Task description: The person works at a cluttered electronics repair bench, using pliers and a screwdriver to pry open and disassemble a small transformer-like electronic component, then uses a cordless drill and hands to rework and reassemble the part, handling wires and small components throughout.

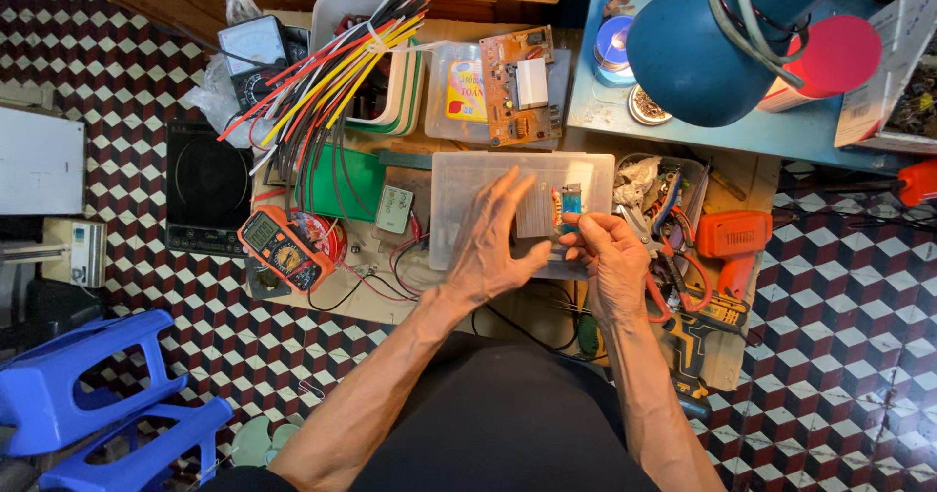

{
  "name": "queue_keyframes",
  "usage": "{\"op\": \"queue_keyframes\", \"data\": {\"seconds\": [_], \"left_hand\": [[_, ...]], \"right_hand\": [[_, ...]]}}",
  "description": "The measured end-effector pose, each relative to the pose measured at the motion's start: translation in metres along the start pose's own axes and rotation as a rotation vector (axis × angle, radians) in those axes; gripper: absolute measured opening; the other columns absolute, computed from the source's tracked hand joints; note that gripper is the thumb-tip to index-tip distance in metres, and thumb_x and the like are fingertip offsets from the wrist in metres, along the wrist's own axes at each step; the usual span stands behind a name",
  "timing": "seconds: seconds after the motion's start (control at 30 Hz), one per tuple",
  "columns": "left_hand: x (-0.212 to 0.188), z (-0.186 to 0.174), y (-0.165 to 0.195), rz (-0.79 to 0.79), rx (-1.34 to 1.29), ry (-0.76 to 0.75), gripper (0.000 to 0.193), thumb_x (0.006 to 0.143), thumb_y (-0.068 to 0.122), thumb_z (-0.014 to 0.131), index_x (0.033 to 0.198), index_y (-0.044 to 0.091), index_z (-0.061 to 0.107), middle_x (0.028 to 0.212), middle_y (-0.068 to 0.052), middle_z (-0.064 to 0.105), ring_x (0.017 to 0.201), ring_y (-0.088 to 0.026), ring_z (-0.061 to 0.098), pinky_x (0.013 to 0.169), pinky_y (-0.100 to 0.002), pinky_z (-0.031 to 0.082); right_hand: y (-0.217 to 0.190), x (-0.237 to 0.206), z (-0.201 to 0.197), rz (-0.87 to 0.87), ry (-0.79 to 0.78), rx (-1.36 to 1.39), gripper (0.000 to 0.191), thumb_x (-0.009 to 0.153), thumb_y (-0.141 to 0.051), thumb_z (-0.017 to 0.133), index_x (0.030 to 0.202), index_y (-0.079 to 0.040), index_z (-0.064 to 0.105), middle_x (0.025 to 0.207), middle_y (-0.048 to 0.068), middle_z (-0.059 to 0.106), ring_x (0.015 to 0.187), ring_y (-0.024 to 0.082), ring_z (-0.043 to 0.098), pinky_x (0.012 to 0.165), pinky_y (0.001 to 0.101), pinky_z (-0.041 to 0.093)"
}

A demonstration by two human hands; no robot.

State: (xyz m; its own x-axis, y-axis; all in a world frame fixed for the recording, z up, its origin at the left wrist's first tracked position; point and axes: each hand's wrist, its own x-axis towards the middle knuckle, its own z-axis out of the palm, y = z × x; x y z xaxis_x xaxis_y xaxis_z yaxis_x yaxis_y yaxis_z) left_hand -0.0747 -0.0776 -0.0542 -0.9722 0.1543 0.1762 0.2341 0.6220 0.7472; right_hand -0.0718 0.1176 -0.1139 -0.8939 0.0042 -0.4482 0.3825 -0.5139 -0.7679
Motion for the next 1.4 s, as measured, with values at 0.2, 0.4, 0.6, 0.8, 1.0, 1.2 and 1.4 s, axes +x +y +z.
{"op": "queue_keyframes", "data": {"seconds": [0.2, 0.4, 0.6, 0.8, 1.0, 1.2, 1.4], "left_hand": [[-0.002, 0.023, 0.006, -0.082, -0.036, 0.032, 0.082, 0.082, 0.023, 0.080, 0.153, 0.005, 0.040, 0.160, -0.024, 0.035, 0.147, -0.043, 0.039, 0.121, -0.050, 0.036], [-0.004, 0.024, 0.002, -0.088, -0.058, 0.025, 0.080, 0.084, 0.021, 0.079, 0.153, 0.005, 0.041, 0.162, -0.024, 0.034, 0.147, -0.043, 0.040, 0.120, -0.049, 0.039], [-0.004, 0.025, 0.000, -0.055, -0.045, 0.032, 0.079, 0.085, 0.018, 0.079, 0.153, 0.003, 0.041, 0.161, -0.024, 0.034, 0.147, -0.042, 0.040, 0.122, -0.049, 0.038], [-0.003, 0.025, -0.002, -0.071, -0.035, -0.002, 0.082, 0.083, 0.018, 0.082, 0.154, 0.007, 0.041, 0.161, -0.020, 0.035, 0.147, -0.039, 0.041, 0.121, -0.047, 0.040], [0.003, 0.023, -0.006, -0.109, -0.027, -0.080, 0.091, 0.077, 0.022, 0.087, 0.154, 0.011, 0.038, 0.161, -0.017, 0.035, 0.145, -0.039, 0.042, 0.117, -0.046, 0.042], [0.007, 0.030, -0.009, -0.123, -0.033, -0.111, 0.086, 0.079, 0.024, 0.087, 0.150, 0.011, 0.041, 0.155, -0.017, 0.039, 0.142, -0.040, 0.046, 0.115, -0.048, 0.045], [0.006, 0.033, -0.014, -0.113, -0.037, -0.101, 0.083, 0.079, 0.025, 0.086, 0.149, 0.011, 0.042, 0.154, -0.018, 0.041, 0.140, -0.040, 0.048, 0.114, -0.049, 0.047]], "right_hand": [[0.006, 0.002, 0.000, -0.007, 0.049, 0.045, 0.015, 0.100, -0.010, 0.068, 0.110, 0.001, 0.065, 0.105, 0.015, 0.074, 0.082, 0.016, 0.070, 0.069, 0.0261, 0.055], [0.009, 0.005, 0.000, -0.013, 0.083, 0.082, 0.017, 0.098, -0.010, 0.070, 0.111, 0.001, 0.065, 0.101, 0.014, 0.073, 0.082, 0.017, 0.071, 0.069, 0.0269, 0.055], [0.004, 0.006, 0.002, 0.008, 0.099, 0.031, 0.036, 0.095, -0.011, 0.070, 0.126, 0.000, 0.058, 0.103, 0.015, 0.072, 0.083, 0.016, 0.070, 0.070, 0.0258, 0.056], [0.004, 0.005, 0.000, -0.003, 0.105, 0.002, 0.031, 0.096, -0.010, 0.070, 0.120, 0.004, 0.055, 0.102, 0.018, 0.071, 0.083, 0.018, 0.071, 0.071, 0.0267, 0.058], [0.005, 0.004, -0.005, 0.004, 0.109, 0.004, 0.030, 0.096, -0.009, 0.069, 0.118, 0.003, 0.054, 0.100, 0.017, 0.071, 0.082, 0.018, 0.070, 0.072, 0.0265, 0.059], [0.003, 0.005, -0.008, 0.026, 0.116, 0.022, 0.028, 0.097, -0.009, 0.068, 0.117, 0.003, 0.054, 0.098, 0.016, 0.070, 0.081, 0.017, 0.070, 0.074, 0.0264, 0.059], [0.002, 0.003, -0.005, 0.018, 0.117, 0.028, 0.025, 0.097, -0.008, 0.067, 0.115, 0.002, 0.054, 0.097, 0.016, 0.070, 0.080, 0.016, 0.069, 0.073, 0.0260, 0.058]]}}
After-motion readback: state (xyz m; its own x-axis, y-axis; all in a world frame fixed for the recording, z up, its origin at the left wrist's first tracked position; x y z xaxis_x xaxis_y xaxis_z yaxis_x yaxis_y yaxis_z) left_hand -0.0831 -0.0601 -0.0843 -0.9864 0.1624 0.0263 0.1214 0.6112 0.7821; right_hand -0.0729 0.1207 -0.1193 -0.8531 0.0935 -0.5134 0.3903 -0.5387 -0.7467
